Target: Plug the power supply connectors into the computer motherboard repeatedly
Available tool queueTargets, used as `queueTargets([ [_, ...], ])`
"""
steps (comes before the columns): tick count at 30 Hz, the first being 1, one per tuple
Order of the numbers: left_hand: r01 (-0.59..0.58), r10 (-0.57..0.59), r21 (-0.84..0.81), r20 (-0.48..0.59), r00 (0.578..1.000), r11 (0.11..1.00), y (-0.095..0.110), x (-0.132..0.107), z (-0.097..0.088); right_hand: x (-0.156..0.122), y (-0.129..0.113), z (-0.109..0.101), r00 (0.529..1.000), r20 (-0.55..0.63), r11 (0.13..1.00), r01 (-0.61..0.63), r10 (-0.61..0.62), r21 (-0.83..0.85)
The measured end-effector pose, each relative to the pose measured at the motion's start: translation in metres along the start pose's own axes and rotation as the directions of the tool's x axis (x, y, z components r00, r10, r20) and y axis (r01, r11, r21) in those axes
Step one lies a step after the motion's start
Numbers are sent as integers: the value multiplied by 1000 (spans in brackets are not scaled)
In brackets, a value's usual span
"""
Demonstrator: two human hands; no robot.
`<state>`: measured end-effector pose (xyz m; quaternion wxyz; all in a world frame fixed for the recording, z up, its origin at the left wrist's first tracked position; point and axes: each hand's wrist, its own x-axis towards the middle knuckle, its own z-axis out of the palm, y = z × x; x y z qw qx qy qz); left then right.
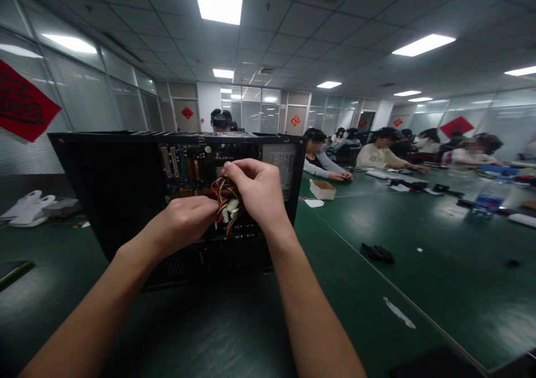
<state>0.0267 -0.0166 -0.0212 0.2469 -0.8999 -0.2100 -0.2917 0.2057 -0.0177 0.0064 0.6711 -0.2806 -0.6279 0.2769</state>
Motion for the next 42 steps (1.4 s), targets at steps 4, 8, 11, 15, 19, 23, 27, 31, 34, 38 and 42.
queueTargets([
  [4, 92, -104, -83, -148, 984, 992, -8, -3, 14, 1, 0, -4, 996, -69, 998, 48, -51, -52],
  [8, 158, -196, -214, -173, 965, 964, -20, -12, 26, 2, 4, -2, 982, -159, 989, 84, -103, -120],
  [11, 193, -249, -278, -179, 952, 941, -25, -17, 34, 1, 6, 1, 972, -198, 982, 97, -128, -160],
  [15, 236, -318, -349, -200, 927, 907, -32, -23, 44, -1, 8, 5, 974, -173, 974, 111, -146, -198],
  [19, 235, -304, -380, -133, 943, 895, -37, -26, 43, -4, 8, 11, 991, 15, 949, 134, -136, -287],
  [23, 263, -275, -331, 12, 961, 906, -40, -25, 34, -5, 12, 14, 979, 167, 793, 194, -118, -578],
  [27, 383, -354, -258, 152, 923, 887, -42, -26, 33, -10, 34, 16, 963, 222, 428, 139, 150, -893],
  [31, 457, -354, -210, 390, 850, 864, -40, -31, 39, -14, 63, 20, 917, 219, 181, 166, 334, -969],
  [34, 480, -304, -277, 497, 813, 832, -36, -34, 42, -9, 81, 13, 872, 166, 169, 98, 461, -981],
  [38, 530, -249, -353, 599, 761, 771, -33, -34, 42, 2, 107, -12, 814, 109, 175, 9, 570, -985],
  [42, 523, -274, -352, 559, 782, 776, -36, -33, 43, 5, 124, -28, 823, 96, 169, 0, 559, -986],
])
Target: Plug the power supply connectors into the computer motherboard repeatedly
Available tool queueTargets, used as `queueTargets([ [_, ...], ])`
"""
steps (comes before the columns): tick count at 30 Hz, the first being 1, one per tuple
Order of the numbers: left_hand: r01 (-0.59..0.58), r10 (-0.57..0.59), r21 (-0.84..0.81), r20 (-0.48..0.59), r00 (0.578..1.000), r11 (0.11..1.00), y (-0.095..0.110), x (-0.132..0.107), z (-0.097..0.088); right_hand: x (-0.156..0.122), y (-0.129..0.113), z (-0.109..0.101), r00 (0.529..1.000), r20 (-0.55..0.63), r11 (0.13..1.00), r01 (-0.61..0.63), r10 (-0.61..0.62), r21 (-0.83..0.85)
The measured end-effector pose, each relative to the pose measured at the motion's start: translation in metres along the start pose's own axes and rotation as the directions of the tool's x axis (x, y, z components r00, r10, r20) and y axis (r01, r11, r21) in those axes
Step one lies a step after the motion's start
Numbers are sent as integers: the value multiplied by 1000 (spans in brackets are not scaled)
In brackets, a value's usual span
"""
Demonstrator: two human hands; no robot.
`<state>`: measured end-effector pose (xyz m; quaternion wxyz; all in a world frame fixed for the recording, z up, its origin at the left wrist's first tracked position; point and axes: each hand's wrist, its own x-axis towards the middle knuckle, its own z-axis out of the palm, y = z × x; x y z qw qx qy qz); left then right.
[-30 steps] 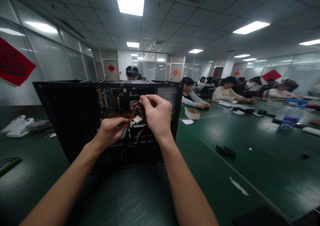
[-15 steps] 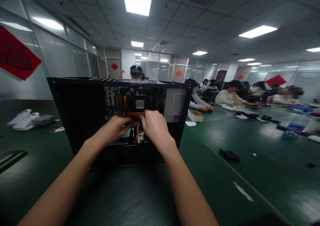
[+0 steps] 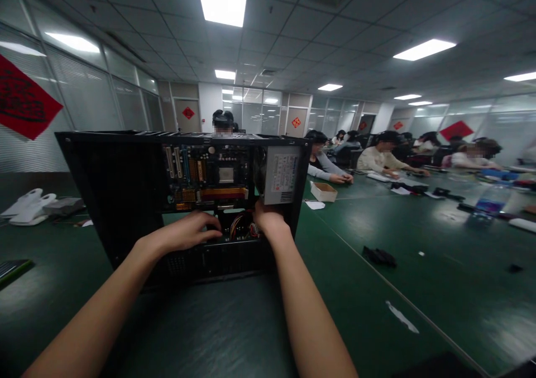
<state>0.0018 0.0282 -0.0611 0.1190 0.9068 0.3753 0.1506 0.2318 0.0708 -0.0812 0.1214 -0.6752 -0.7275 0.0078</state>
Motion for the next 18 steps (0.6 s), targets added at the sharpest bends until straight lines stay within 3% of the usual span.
queueTargets([
  [6, 56, -56, -5, -29, 998, 998, -6, 8, 11, 0, -1, 2, 998, -63, 999, 2, 1, 38],
  [9, 61, -60, -1, -186, 981, 998, -1, 14, 12, -6, -6, -6, 1000, -26, 995, 16, -14, 95],
  [12, 91, -105, -56, -385, 917, 994, 4, 17, 6, -19, -22, -20, 995, -24, 974, 104, -101, 203],
  [13, 95, -128, -96, -436, 891, 991, 5, 17, 2, -24, -29, -25, 981, -58, 948, 195, -187, 251],
  [15, 94, -187, -201, -514, 837, 975, 4, 14, -8, -33, -46, -34, 898, -182, 811, 439, -400, 385],
  [18, 82, -292, -369, -562, 774, 926, 4, 3, -27, -45, -66, -45, 798, -272, 545, 574, -537, 611],
])
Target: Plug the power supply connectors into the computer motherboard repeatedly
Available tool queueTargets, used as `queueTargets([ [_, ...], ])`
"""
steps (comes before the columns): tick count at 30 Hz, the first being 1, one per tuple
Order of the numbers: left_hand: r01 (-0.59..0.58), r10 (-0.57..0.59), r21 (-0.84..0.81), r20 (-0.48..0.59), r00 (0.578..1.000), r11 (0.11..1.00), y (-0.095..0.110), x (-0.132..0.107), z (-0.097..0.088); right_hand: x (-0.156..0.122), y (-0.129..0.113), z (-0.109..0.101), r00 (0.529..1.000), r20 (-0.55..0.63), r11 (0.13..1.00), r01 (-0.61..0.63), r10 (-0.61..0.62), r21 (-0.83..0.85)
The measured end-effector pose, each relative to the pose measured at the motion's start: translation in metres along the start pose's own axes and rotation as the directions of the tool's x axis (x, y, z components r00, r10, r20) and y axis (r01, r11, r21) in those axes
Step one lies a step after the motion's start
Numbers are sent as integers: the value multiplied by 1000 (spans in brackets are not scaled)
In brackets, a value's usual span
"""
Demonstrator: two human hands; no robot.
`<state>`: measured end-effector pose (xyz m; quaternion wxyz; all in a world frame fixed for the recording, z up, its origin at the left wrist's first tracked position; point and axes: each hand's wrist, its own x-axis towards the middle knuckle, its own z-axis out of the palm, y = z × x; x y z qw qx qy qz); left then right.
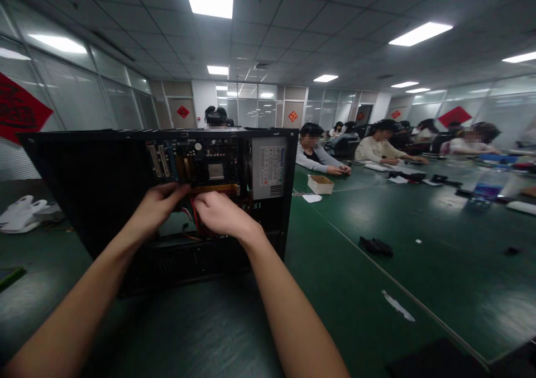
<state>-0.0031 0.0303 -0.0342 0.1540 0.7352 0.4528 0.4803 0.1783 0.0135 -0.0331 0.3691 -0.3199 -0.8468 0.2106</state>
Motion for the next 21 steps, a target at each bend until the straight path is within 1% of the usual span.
queueTargets([
  [3, 50, -51, -66, -13, 999, 997, 12, -2, -17, -1, -16, -1, 998, 60, 965, 7, -24, 263],
  [4, 50, -50, -63, -5, 999, 997, 17, -3, -22, -3, -21, -2, 999, 49, 947, 4, -20, 320],
  [5, 40, -40, -52, 11, 999, 998, 22, -5, -25, -4, -24, -4, 1000, 8, 932, 6, -10, 363],
  [6, 17, -16, -41, 38, 999, 999, 26, -6, -28, -5, -28, -7, 998, -57, 920, 20, 3, 392],
  [8, -65, 71, -46, 148, 986, 997, 32, -11, -33, -8, -34, -15, 977, -210, 902, 64, 30, 427],
  [9, -111, 122, -58, 229, 966, 992, 35, -13, -36, -9, -37, -20, 960, -278, 895, 88, 42, 438],
  [10, -148, 160, -64, 319, 934, 987, 37, -16, -38, -11, -40, -25, 944, -327, 889, 106, 51, 446],
  [11, -169, 178, -58, 414, 893, 984, 40, -19, -41, -13, -42, -30, 931, -359, 886, 118, 58, 449],
  [13, -186, 152, -1, 577, 803, 983, 47, -24, -45, -18, -46, -39, 920, -387, 889, 120, 69, 443],
  [14, -189, 125, 36, 626, 770, 981, 51, -26, -47, -20, -47, -43, 919, -387, 893, 112, 74, 436],
  [15, -193, 105, 66, 647, 755, 979, 56, -28, -47, -22, -49, -47, 921, -381, 898, 100, 80, 429],
  [16, -197, 98, 83, 645, 758, 977, 60, -29, -48, -24, -50, -49, 924, -372, 902, 87, 85, 424],
  [17, -202, 105, 87, 621, 777, 976, 64, -29, -47, -26, -50, -50, 929, -358, 904, 75, 90, 422],
  [20, -248, 185, 75, 468, 864, 966, 71, -28, -46, -27, -53, -49, 947, -305, 900, 47, 98, 434],
  [21, -280, 223, 83, 411, 884, 957, 72, -28, -46, -27, -54, -48, 951, -293, 899, 44, 96, 435],
])
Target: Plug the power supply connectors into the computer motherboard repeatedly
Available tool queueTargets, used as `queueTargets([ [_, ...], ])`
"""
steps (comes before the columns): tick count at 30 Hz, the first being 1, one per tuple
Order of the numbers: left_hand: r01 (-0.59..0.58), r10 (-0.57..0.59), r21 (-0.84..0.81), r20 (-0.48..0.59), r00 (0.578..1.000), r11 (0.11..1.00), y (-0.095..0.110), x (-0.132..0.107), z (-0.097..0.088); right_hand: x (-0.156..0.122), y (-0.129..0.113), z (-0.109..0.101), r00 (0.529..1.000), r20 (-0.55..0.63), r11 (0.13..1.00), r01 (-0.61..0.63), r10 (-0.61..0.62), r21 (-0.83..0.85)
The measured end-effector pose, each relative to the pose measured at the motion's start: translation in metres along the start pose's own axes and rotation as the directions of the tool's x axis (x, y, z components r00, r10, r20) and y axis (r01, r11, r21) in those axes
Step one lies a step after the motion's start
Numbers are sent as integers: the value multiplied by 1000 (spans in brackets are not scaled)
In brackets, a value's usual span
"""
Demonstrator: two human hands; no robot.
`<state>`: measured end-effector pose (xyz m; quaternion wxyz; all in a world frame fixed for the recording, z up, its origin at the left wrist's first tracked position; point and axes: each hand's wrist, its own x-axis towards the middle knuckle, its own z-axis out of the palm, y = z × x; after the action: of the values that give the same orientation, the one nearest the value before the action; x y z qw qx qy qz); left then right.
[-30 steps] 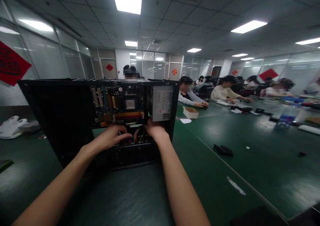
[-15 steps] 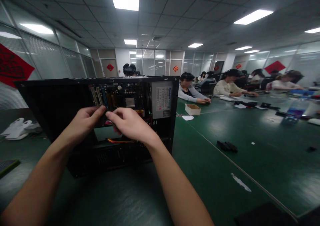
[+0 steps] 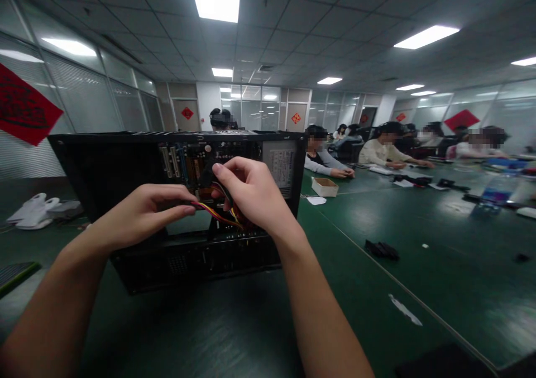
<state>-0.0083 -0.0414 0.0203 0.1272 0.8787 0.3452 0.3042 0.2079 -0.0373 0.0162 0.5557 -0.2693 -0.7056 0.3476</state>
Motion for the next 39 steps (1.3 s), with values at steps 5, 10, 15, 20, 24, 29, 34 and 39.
queueTargets([
  [5, -96, 149, 220, -242, 959, 971, 1, -2, -1, 0, -1, 8, 997, 25, 994, 78, -76, -71],
  [10, -145, 277, 376, -326, 904, 915, 3, -4, -1, -1, -1, 10, 998, -4, 993, 58, -58, -102],
  [15, -161, 358, 488, -343, 868, 858, 2, -4, 2, -5, -1, 12, 999, -42, 1000, 17, -17, -1],
  [20, -146, 362, 500, -368, 856, 854, 3, -4, 3, -7, -3, 15, 998, -15, 997, 56, -56, -57],
  [24, -158, 343, 434, -389, 855, 887, 5, -4, 5, -7, -6, 16, 997, 9, 993, 75, -74, -97],
  [29, -194, 348, 395, -370, 861, 898, 6, -4, 6, -11, -12, 14, 995, 77, 981, 82, -69, -177],
  [34, -234, 357, 379, -298, 885, 895, 7, -3, 3, -15, -13, 10, 966, 245, 965, 143, -87, -222],
  [39, -258, 362, 365, -252, 898, 894, 5, -2, 2, -17, -15, 11, 953, 285, 941, 191, -108, -279],
])
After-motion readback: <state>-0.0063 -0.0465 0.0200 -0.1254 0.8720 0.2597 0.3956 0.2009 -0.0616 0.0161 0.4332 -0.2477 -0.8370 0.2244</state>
